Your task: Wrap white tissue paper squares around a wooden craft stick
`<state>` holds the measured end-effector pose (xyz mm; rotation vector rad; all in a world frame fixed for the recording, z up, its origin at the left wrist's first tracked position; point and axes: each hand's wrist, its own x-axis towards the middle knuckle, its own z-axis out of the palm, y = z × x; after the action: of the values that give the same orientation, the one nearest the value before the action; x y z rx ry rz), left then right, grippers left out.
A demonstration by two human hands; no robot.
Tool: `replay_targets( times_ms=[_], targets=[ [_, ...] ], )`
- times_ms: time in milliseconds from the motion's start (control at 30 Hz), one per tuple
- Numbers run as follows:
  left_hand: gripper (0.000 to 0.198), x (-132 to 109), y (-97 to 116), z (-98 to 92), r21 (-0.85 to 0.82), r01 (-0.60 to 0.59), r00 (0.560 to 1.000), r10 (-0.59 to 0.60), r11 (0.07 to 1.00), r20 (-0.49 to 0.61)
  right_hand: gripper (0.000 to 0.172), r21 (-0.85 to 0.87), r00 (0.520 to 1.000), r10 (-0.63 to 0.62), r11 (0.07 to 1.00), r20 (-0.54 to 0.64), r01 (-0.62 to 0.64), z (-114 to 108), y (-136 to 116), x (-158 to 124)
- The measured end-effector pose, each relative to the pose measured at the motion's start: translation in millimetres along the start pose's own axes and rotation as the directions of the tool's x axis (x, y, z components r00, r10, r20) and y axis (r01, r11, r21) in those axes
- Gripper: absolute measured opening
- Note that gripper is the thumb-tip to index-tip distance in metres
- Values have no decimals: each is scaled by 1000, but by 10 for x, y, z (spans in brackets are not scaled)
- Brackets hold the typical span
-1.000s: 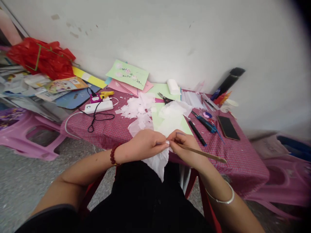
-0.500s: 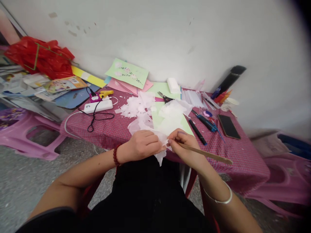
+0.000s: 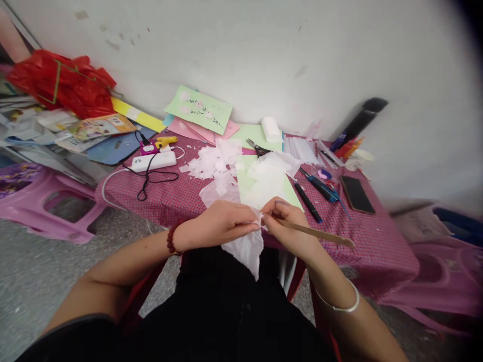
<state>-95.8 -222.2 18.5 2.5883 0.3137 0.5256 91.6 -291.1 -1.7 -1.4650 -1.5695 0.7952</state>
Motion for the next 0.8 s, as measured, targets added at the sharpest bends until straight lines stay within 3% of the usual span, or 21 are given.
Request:
replay_targets(
  times_ms=[200, 267, 400, 567, 800],
  targets=[
    [22, 12, -52, -21, -297, -5, 995, -25, 955, -99, 8, 127, 997, 79, 989, 8, -80, 1, 121, 55],
    [22, 24, -56, -26, -404, 92, 983, -149, 910, -112, 7, 135, 996, 89, 987, 6, -89, -28, 143, 68],
    [27, 41, -27, -31, -504, 320, 928, -373, 803, -4, 8, 90, 1000, 2, 996, 29, -4, -134, 71, 27],
    [29, 55, 9, -24, -518, 329, 933, -356, 789, 51, 25, -50, 960, -122, 989, 251, 139, -147, -108, -22],
    [26, 19, -17, -48, -563, 361, 929, -337, 743, 151, 21, -24, 982, -82, 996, 170, 87, -47, -8, -5]
  ],
)
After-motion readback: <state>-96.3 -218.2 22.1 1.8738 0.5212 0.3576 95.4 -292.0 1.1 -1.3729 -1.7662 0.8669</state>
